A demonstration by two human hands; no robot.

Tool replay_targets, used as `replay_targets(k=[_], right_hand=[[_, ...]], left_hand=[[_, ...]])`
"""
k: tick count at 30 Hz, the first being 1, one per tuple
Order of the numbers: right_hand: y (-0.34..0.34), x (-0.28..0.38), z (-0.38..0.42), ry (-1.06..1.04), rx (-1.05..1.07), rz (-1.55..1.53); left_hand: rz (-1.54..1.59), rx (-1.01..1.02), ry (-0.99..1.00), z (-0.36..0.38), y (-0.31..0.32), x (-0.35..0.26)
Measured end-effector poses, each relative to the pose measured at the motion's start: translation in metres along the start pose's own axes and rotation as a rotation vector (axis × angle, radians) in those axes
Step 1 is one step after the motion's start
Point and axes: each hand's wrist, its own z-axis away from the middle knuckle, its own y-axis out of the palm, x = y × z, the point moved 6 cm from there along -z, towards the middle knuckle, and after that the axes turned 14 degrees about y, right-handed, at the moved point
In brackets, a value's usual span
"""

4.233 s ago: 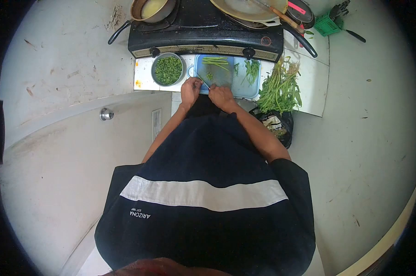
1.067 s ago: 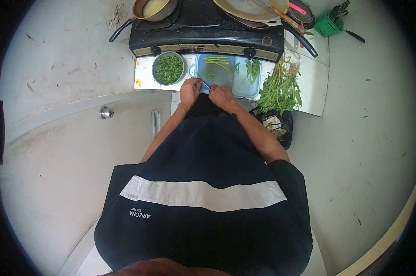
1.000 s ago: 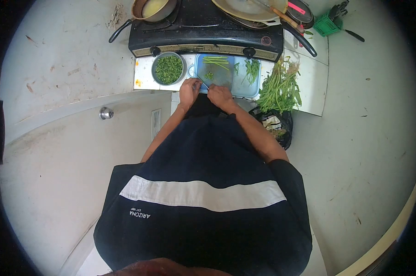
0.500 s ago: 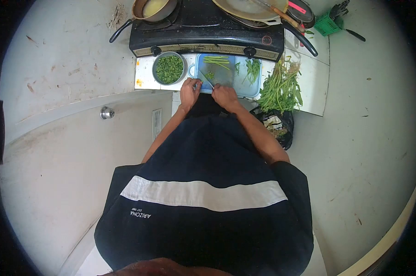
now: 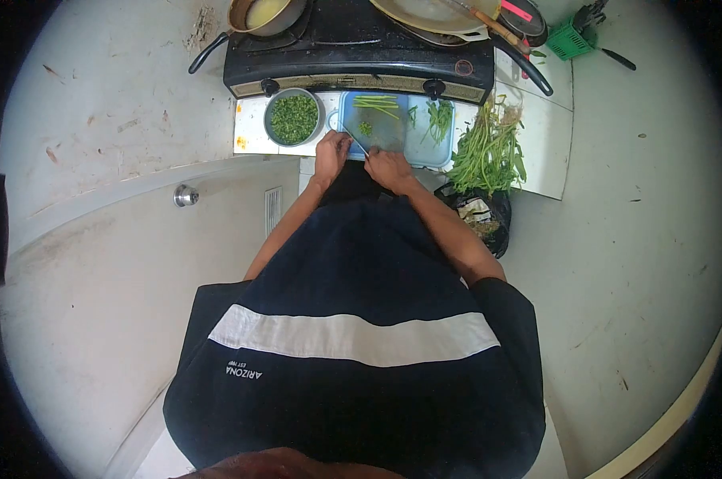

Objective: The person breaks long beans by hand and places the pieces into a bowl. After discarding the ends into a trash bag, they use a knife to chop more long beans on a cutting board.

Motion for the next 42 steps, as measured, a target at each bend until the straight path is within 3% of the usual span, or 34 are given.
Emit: replay_targets(k=[11,19,29,42], right_hand=[[0.015,0.005,-0.017,0.009,-0.089,0.004],[-0.002,0.002,0.004,-0.007,0.01,0.014],[-0.001,-0.001,-0.008,0.049,-0.027,0.007],[0.005,0.0,0.0,-0.05,-0.026,-0.037]], left_hand=[[-0.048,-0.031,0.078,0.005,-0.001,-0.003],[0.011,-0.045,-0.002,0.005,-0.001,0.003],[0.038,-0.024,-0.011,0.003,-0.001,0.002],[0.029,-0.026,-0.007,0.003,0.001,0.002]])
